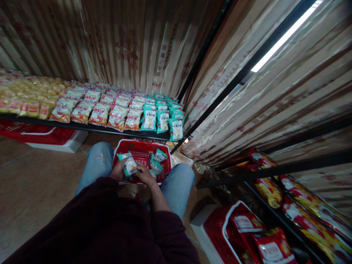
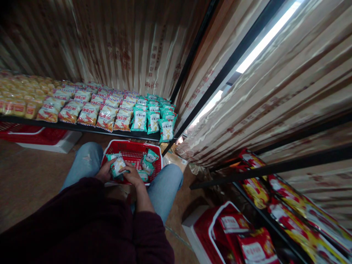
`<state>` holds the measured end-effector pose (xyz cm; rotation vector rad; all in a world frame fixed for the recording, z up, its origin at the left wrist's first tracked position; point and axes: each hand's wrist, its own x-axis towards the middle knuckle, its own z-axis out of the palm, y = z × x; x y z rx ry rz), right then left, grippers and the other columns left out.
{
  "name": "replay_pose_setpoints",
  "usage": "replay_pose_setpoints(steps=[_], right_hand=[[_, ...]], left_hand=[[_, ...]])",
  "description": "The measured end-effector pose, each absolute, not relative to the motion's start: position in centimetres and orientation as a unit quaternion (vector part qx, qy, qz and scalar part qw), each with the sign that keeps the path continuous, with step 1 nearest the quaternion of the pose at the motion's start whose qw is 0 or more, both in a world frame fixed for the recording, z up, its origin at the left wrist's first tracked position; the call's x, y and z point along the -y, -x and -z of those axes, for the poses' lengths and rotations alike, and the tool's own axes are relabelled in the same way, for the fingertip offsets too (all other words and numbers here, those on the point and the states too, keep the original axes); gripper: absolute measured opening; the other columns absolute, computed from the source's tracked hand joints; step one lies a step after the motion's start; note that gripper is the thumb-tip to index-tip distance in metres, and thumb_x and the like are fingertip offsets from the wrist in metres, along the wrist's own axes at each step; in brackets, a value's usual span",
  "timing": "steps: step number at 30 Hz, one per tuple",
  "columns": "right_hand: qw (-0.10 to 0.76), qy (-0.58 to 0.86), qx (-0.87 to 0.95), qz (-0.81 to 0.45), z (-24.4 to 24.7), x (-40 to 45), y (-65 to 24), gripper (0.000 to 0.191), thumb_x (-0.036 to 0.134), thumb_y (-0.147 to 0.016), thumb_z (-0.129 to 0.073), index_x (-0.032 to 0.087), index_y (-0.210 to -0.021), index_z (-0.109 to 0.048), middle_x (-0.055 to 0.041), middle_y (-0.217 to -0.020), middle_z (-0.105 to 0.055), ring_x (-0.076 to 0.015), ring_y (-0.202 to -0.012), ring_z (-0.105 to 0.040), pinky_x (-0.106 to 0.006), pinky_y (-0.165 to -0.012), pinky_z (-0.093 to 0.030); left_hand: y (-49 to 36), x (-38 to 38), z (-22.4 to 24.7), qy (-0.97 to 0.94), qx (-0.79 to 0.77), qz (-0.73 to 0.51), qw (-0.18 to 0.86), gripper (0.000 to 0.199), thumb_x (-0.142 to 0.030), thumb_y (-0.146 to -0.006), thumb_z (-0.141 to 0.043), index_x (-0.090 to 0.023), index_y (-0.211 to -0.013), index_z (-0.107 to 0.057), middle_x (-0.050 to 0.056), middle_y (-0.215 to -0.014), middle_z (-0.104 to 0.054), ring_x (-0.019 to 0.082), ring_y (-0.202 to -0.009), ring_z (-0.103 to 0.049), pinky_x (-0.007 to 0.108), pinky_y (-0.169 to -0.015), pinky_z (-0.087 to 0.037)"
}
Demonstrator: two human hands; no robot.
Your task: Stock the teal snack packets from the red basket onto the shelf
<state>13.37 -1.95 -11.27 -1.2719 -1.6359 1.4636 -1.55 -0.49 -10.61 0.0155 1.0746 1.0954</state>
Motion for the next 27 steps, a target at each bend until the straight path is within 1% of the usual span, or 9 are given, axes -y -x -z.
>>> replay_pose_setpoints(steps=[4, 7, 9, 13, 16, 18, 22, 25, 27], right_hand=[[0.340, 0.514, 0.537, -0.575, 11.7, 1.9, -13.1, 0.018, 0.012, -0.060, -0.053, 0.022, -0.067, -0.065, 0.0036, -0.096, -0.065, -0.0171, -0.095, -0.058, -0.032, -0.090, -0.042], [0.367, 0.543, 0.497, -0.568, 12.2, 1.8, -13.0, 0.016, 0.016, -0.061, -0.053, 0.022, -0.073, -0.062, 0.0041, -0.080, -0.063, -0.0159, -0.081, -0.058, -0.031, -0.082, -0.045], [0.377, 0.552, 0.480, -0.568, 12.3, 1.7, -13.0, 0.016, 0.021, -0.065, -0.054, 0.022, -0.080, -0.060, 0.0037, -0.075, -0.061, -0.0155, -0.076, -0.058, -0.030, -0.077, -0.046], [0.390, 0.557, 0.454, -0.575, 12.0, 1.7, -13.0, 0.028, 0.036, -0.073, -0.055, 0.022, -0.097, -0.059, 0.0007, -0.081, -0.065, -0.0166, -0.080, -0.060, -0.030, -0.076, -0.047], [0.389, 0.548, 0.436, -0.599, 11.6, 1.9, -13.0, 0.032, 0.044, -0.074, -0.057, 0.022, -0.098, -0.061, -0.0012, -0.087, -0.067, -0.0179, -0.083, -0.063, -0.032, -0.079, -0.048], [0.393, 0.529, 0.416, -0.627, 11.5, 2.0, -12.9, 0.035, 0.047, -0.073, -0.058, 0.022, -0.097, -0.061, -0.0013, -0.086, -0.069, -0.0184, -0.080, -0.064, -0.033, -0.079, -0.049], [0.421, 0.520, 0.387, -0.635, 11.8, 1.8, -12.7, 0.036, 0.048, -0.068, -0.062, 0.022, -0.093, -0.060, 0.0001, -0.080, -0.070, -0.0192, -0.074, -0.066, -0.033, -0.074, -0.051], [0.458, 0.536, 0.361, -0.610, 12.1, 1.4, -12.6, 0.037, 0.047, -0.065, -0.064, 0.023, -0.093, -0.058, 0.0004, -0.082, -0.070, -0.0190, -0.075, -0.066, -0.032, -0.071, -0.052], [0.481, 0.538, 0.352, -0.597, 12.2, 1.3, -12.5, 0.038, 0.045, -0.064, -0.064, 0.023, -0.093, -0.057, -0.0002, -0.085, -0.070, -0.0193, -0.078, -0.066, -0.032, -0.072, -0.052]], left_hand=[[1.4, 0.4, 10.5, 0.008, -0.495, -0.485, 0.721, 0.031, -0.022, -0.083, -0.055, -0.011, -0.112, -0.056, 0.010, -0.082, -0.071, 0.022, -0.067, -0.070, 0.034, -0.062, -0.058], [1.3, 0.5, 10.2, 0.011, -0.500, -0.484, 0.718, 0.032, -0.018, -0.082, -0.053, -0.011, -0.114, -0.055, 0.010, -0.082, -0.072, 0.022, -0.067, -0.070, 0.034, -0.063, -0.058], [1.2, 0.6, 9.9, 0.009, -0.496, -0.479, 0.724, 0.033, -0.018, -0.082, -0.054, -0.011, -0.114, -0.056, 0.010, -0.082, -0.072, 0.022, -0.067, -0.070, 0.034, -0.063, -0.058], [1.0, 0.9, 9.7, -0.011, -0.474, -0.454, 0.754, 0.034, -0.024, -0.083, -0.053, -0.011, -0.114, -0.057, 0.011, -0.084, -0.072, 0.023, -0.068, -0.070, 0.034, -0.064, -0.058], [0.9, 1.0, 9.9, -0.031, -0.467, -0.438, 0.768, 0.035, -0.028, -0.083, -0.054, -0.012, -0.114, -0.057, 0.011, -0.086, -0.072, 0.023, -0.071, -0.070, 0.034, -0.065, -0.058], [0.9, 1.0, 9.9, -0.058, -0.465, -0.436, 0.769, 0.036, -0.027, -0.082, -0.056, -0.013, -0.115, -0.056, 0.010, -0.088, -0.072, 0.023, -0.075, -0.070, 0.033, -0.067, -0.058], [0.8, 1.3, 9.5, -0.122, -0.475, -0.467, 0.736, 0.037, -0.025, -0.080, -0.060, -0.015, -0.116, -0.057, 0.009, -0.092, -0.072, 0.022, -0.085, -0.069, 0.030, -0.072, -0.057], [0.5, 1.6, 9.1, -0.153, -0.477, -0.468, 0.728, 0.038, -0.026, -0.077, -0.066, -0.015, -0.113, -0.059, 0.011, -0.096, -0.071, 0.023, -0.089, -0.068, 0.030, -0.075, -0.056], [0.3, 1.7, 9.0, -0.172, -0.466, -0.452, 0.741, 0.044, -0.026, -0.073, -0.070, -0.014, -0.113, -0.058, 0.011, -0.098, -0.071, 0.024, -0.090, -0.068, 0.032, -0.076, -0.056]])
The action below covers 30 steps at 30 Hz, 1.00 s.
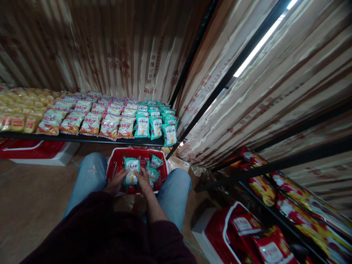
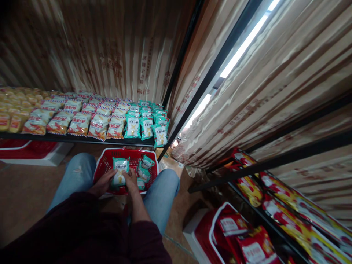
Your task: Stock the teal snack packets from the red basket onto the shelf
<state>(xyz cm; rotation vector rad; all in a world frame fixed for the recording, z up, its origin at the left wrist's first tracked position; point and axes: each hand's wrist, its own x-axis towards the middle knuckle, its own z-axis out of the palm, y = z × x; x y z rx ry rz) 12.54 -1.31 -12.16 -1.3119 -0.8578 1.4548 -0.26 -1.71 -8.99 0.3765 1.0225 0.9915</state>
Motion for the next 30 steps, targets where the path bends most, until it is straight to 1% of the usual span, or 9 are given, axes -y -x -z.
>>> replay_pose_setpoints(steps=[4, 9, 11, 16, 19, 23, 26, 28, 30], right_hand=[[0.498, 0.540, 0.380, -0.563, 11.7, 1.3, -12.6, 0.034, 0.041, -0.065, -0.064, 0.023, -0.092, -0.056, -0.0020, -0.091, -0.069, -0.0201, -0.087, -0.065, -0.032, -0.076, -0.052], [0.509, 0.526, 0.414, -0.542, 10.5, 1.1, -12.8, 0.035, 0.041, -0.070, -0.061, 0.023, -0.099, -0.055, -0.0034, -0.097, -0.069, -0.0206, -0.093, -0.064, -0.033, -0.081, -0.051], [0.516, 0.532, 0.417, -0.526, 10.0, 0.9, -13.0, 0.036, 0.042, -0.072, -0.059, 0.023, -0.102, -0.056, -0.0035, -0.100, -0.068, -0.0206, -0.095, -0.063, -0.033, -0.083, -0.051], [0.528, 0.559, 0.426, -0.476, 8.3, 0.4, -14.2, 0.036, 0.045, -0.077, -0.052, 0.024, -0.106, -0.058, -0.0022, -0.099, -0.067, -0.0200, -0.090, -0.063, -0.032, -0.080, -0.051], [0.521, 0.587, 0.440, -0.436, 7.5, 0.1, -15.1, 0.034, 0.044, -0.079, -0.050, 0.027, -0.107, -0.060, -0.0008, -0.101, -0.067, -0.0201, -0.091, -0.062, -0.032, -0.081, -0.050], [0.516, 0.603, 0.469, -0.387, 6.7, -0.6, -16.0, 0.035, 0.044, -0.082, -0.050, 0.027, -0.110, -0.061, -0.0013, -0.108, -0.066, -0.0213, -0.101, -0.059, -0.033, -0.089, -0.045], [0.504, 0.612, 0.503, -0.343, 5.9, -1.4, -16.7, 0.036, 0.044, -0.085, -0.046, 0.026, -0.113, -0.060, -0.0036, -0.110, -0.066, -0.0211, -0.100, -0.059, -0.034, -0.090, -0.044], [0.483, 0.631, 0.527, -0.300, 5.4, -2.1, -17.3, 0.038, 0.042, -0.087, -0.043, 0.024, -0.116, -0.058, -0.0067, -0.110, -0.066, -0.0215, -0.099, -0.060, -0.035, -0.089, -0.044], [0.466, 0.644, 0.561, -0.232, 4.8, -3.0, -18.0, 0.039, 0.041, -0.088, -0.042, 0.020, -0.117, -0.057, -0.0103, -0.110, -0.065, -0.0225, -0.101, -0.059, -0.037, -0.091, -0.043]], left_hand=[[-0.3, 1.7, 9.1, -0.197, -0.479, -0.445, 0.731, 0.051, -0.024, -0.066, -0.076, -0.014, -0.113, -0.058, 0.011, -0.095, -0.071, 0.025, -0.086, -0.069, 0.032, -0.074, -0.056], [-0.9, 1.0, 8.8, -0.214, -0.488, -0.471, 0.703, 0.039, -0.020, -0.067, -0.075, -0.014, -0.102, -0.060, 0.009, -0.090, -0.072, 0.023, -0.081, -0.069, 0.032, -0.072, -0.056], [-1.2, 0.4, 8.4, -0.222, -0.487, -0.476, 0.698, 0.038, -0.021, -0.065, -0.076, -0.014, -0.098, -0.060, 0.009, -0.088, -0.073, 0.023, -0.080, -0.069, 0.033, -0.071, -0.056], [-2.5, -1.0, 6.8, -0.253, -0.462, -0.483, 0.700, 0.049, -0.026, -0.055, -0.082, -0.015, -0.097, -0.060, 0.009, -0.092, -0.072, 0.026, -0.087, -0.068, 0.033, -0.074, -0.055], [-3.3, -1.8, 6.1, -0.276, -0.448, -0.484, 0.700, 0.056, -0.031, -0.051, -0.083, -0.014, -0.099, -0.059, 0.010, -0.091, -0.072, 0.027, -0.088, -0.067, 0.034, -0.075, -0.055], [-4.3, -2.9, 5.6, -0.310, -0.446, -0.490, 0.682, 0.059, -0.036, -0.054, -0.081, -0.015, -0.103, -0.057, 0.011, -0.094, -0.071, 0.027, -0.090, -0.066, 0.036, -0.077, -0.053], [-5.1, -4.0, 5.2, -0.335, -0.455, -0.512, 0.647, 0.061, -0.035, -0.054, -0.081, -0.016, -0.106, -0.056, 0.011, -0.101, -0.069, 0.026, -0.093, -0.065, 0.036, -0.079, -0.052], [-5.7, -4.8, 4.7, -0.356, -0.460, -0.525, 0.621, 0.058, -0.033, -0.055, -0.080, -0.016, -0.106, -0.056, 0.011, -0.104, -0.068, 0.026, -0.095, -0.065, 0.034, -0.080, -0.051], [-6.5, -5.7, 4.2, -0.378, -0.467, -0.536, 0.594, 0.051, -0.031, -0.058, -0.079, -0.017, -0.102, -0.058, 0.010, -0.105, -0.068, 0.025, -0.096, -0.064, 0.033, -0.082, -0.050]])
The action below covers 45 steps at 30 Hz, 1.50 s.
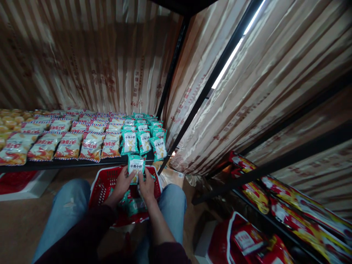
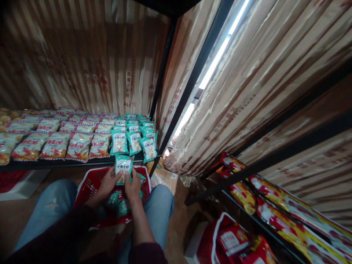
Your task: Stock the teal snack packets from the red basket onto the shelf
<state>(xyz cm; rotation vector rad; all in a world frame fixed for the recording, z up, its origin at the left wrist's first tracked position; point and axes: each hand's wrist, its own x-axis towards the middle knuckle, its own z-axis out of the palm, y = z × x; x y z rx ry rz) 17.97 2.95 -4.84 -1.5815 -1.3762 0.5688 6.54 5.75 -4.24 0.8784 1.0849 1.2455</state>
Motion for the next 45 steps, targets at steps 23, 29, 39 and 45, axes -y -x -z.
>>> replay_pose_setpoints(steps=[23, 29, 39, 45], right_hand=[[0.365, 0.665, 0.635, 0.145, 0.6, -14.0, -25.7, 0.049, 0.014, -0.087, -0.039, 0.021, -0.136, -0.040, -0.0138, -0.148, -0.024, -0.0284, -0.134, -0.023, -0.049, -0.103, -0.031], [0.418, 0.684, 0.574, 0.168, 0.5, -15.7, -25.2, 0.051, 0.010, -0.088, -0.033, 0.019, -0.138, -0.037, -0.0144, -0.150, -0.021, -0.0282, -0.137, -0.016, -0.052, -0.105, -0.028], [0.419, 0.658, 0.604, 0.168, 1.4, -16.6, -26.6, 0.047, 0.028, -0.094, -0.030, 0.012, -0.138, -0.035, -0.0186, -0.149, -0.023, -0.0276, -0.139, -0.014, -0.053, -0.106, -0.028], [0.430, 0.646, 0.608, 0.167, 1.5, -16.7, -26.8, 0.048, 0.032, -0.094, -0.031, 0.014, -0.137, -0.037, -0.0164, -0.148, -0.025, -0.0286, -0.138, -0.017, -0.055, -0.105, -0.029]], left_hand=[[-12.2, -12.4, 1.2, -0.413, -0.541, -0.604, 0.415, 0.032, -0.025, -0.063, -0.075, -0.021, -0.092, -0.062, 0.006, -0.097, -0.064, 0.027, -0.112, -0.052, 0.031, -0.095, -0.042], [-13.7, -13.5, 2.0, -0.497, -0.551, -0.579, 0.338, 0.057, -0.032, -0.073, -0.067, -0.020, -0.125, -0.046, 0.011, -0.131, -0.048, 0.027, -0.127, -0.039, 0.035, -0.109, -0.027], [-16.2, -14.9, 3.4, -0.634, -0.521, -0.571, -0.024, 0.057, -0.030, -0.087, -0.049, -0.012, -0.138, -0.031, 0.024, -0.137, -0.037, 0.034, -0.130, -0.033, 0.053, -0.102, -0.032], [-16.5, -15.1, 2.7, -0.643, -0.500, -0.577, -0.051, 0.067, -0.025, -0.088, -0.046, -0.011, -0.144, -0.014, 0.025, -0.147, -0.022, 0.032, -0.137, -0.023, 0.050, -0.103, -0.033]])
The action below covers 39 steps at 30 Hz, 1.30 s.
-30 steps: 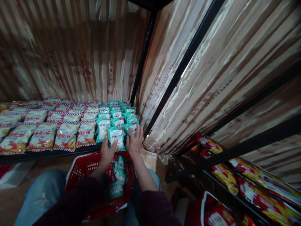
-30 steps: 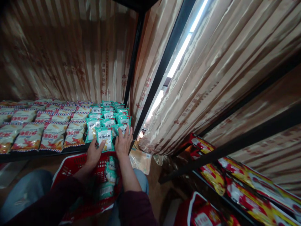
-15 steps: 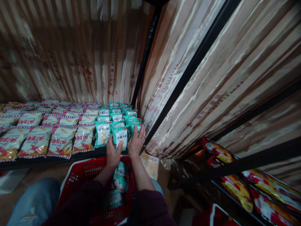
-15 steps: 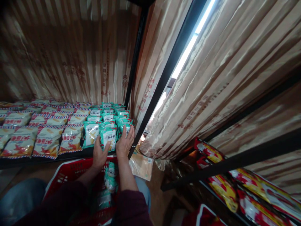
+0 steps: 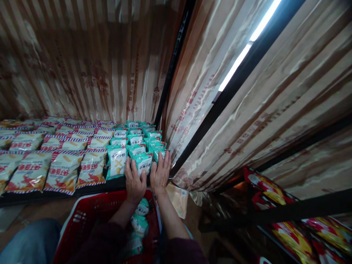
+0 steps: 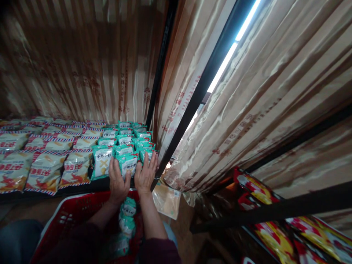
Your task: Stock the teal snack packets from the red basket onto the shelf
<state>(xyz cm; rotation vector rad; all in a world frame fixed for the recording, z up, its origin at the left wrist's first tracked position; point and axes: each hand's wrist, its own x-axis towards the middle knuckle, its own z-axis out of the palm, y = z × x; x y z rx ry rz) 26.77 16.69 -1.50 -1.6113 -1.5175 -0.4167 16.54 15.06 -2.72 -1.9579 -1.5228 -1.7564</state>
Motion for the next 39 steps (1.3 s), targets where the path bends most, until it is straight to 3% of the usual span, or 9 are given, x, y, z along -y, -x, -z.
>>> replay_pose_setpoints(steps=[6, 10, 19, 23, 32, 39], right_hand=[[0.421, 0.643, 0.617, 0.169, 1.5, -17.2, -26.7, 0.044, 0.029, -0.093, -0.034, 0.015, -0.134, -0.042, -0.0161, -0.147, -0.028, -0.0281, -0.137, -0.020, -0.052, -0.104, -0.031], [0.417, 0.645, 0.614, 0.178, 1.7, -17.3, -26.6, 0.042, 0.027, -0.093, -0.034, 0.014, -0.131, -0.045, -0.0169, -0.145, -0.031, -0.0276, -0.137, -0.020, -0.052, -0.103, -0.032], [0.430, 0.649, 0.600, 0.184, 2.1, -18.0, -26.5, 0.043, 0.024, -0.093, -0.031, 0.010, -0.133, -0.042, -0.0182, -0.144, -0.032, -0.0266, -0.137, -0.020, -0.051, -0.105, -0.030], [0.432, 0.649, 0.601, 0.175, 2.2, -18.7, -26.6, 0.044, 0.025, -0.093, -0.032, 0.011, -0.135, -0.038, -0.0183, -0.144, -0.033, -0.0266, -0.137, -0.021, -0.052, -0.104, -0.031], [0.424, 0.670, 0.593, 0.137, 1.7, -19.3, -26.9, 0.044, 0.025, -0.094, -0.030, 0.013, -0.135, -0.039, -0.0169, -0.146, -0.031, -0.0257, -0.137, -0.020, -0.051, -0.105, -0.030], [0.405, 0.679, 0.598, 0.132, 1.5, -19.6, -27.6, 0.044, 0.026, -0.093, -0.033, 0.013, -0.134, -0.041, -0.0157, -0.146, -0.030, -0.0254, -0.138, -0.017, -0.050, -0.106, -0.027]], left_hand=[[-16.3, -16.2, 3.5, 0.662, 0.510, 0.544, 0.081, 0.052, -0.022, -0.086, -0.047, -0.013, -0.137, -0.038, 0.021, -0.150, -0.017, 0.034, -0.136, -0.025, 0.050, -0.104, -0.033], [-16.3, -16.8, 4.2, 0.669, 0.504, 0.538, 0.098, 0.054, -0.020, -0.086, -0.046, -0.011, -0.138, -0.035, 0.022, -0.151, -0.016, 0.035, -0.138, -0.020, 0.053, -0.106, -0.030], [-16.4, -17.8, 3.0, 0.685, 0.508, 0.521, 0.043, 0.048, -0.022, -0.089, -0.039, -0.006, -0.135, -0.036, 0.025, -0.146, -0.026, 0.030, -0.136, -0.026, 0.047, -0.103, -0.036], [-16.5, -18.0, 3.1, 0.686, 0.515, 0.511, 0.057, 0.043, -0.021, -0.088, -0.040, -0.009, -0.129, -0.044, 0.023, -0.148, -0.022, 0.032, -0.137, -0.024, 0.050, -0.103, -0.034], [-16.7, -18.7, 2.8, 0.703, 0.511, 0.492, 0.050, 0.047, -0.024, -0.087, -0.044, -0.008, -0.131, -0.042, 0.024, -0.149, -0.016, 0.035, -0.137, -0.021, 0.053, -0.104, -0.031], [-16.4, -18.5, 3.0, 0.694, 0.523, 0.492, 0.041, 0.048, -0.031, -0.087, -0.047, -0.010, -0.130, -0.042, 0.024, -0.147, -0.024, 0.035, -0.134, -0.029, 0.052, -0.101, -0.034]])
